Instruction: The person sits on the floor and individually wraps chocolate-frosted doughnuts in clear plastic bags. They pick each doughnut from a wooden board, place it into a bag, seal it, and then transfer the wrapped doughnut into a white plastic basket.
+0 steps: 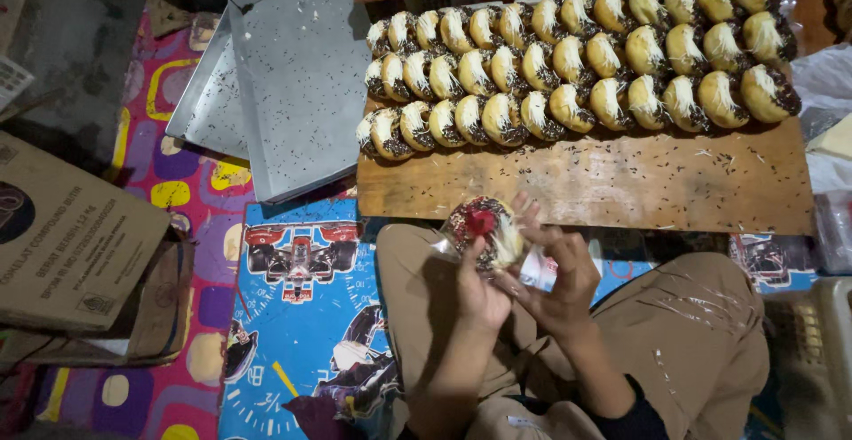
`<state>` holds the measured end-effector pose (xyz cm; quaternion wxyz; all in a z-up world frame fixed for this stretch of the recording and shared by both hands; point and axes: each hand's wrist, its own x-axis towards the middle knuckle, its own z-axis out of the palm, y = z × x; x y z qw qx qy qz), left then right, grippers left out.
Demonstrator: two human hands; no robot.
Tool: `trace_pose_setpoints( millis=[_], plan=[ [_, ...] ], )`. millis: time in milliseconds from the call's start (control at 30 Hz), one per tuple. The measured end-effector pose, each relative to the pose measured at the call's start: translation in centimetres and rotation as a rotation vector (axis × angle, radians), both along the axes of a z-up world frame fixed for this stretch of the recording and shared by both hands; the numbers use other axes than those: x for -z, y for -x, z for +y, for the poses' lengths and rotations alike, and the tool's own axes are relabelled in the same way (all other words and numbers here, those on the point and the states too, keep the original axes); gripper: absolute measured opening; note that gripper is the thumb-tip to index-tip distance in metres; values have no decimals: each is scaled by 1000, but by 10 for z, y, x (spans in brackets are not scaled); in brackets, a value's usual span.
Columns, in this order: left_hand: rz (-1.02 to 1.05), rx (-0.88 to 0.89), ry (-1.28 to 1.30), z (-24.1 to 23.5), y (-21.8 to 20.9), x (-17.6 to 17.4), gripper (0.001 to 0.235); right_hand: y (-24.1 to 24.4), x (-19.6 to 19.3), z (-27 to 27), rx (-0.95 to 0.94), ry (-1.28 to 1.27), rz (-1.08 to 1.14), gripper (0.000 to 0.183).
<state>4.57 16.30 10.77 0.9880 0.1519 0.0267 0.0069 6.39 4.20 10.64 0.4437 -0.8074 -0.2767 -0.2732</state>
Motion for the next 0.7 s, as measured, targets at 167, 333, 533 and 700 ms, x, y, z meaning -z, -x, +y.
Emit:
trace_pose_setpoints(
  millis=[167, 333, 533, 700],
  plan=[
    [197, 108, 195, 16, -9, 29, 68, -12, -15, -27, -150, 195, -402, 36],
    [326, -305, -661, 16, -1, 47, 29, -32, -43, -34, -406, 258, 235, 30],
    [-74, 368, -995, 21, 32, 20, 14, -38, -75, -41, -489, 99, 405, 33],
    [-9, 355, -1191, 18, 37, -19, 19, -25, -104, -42, -404, 291, 49, 34]
  ],
)
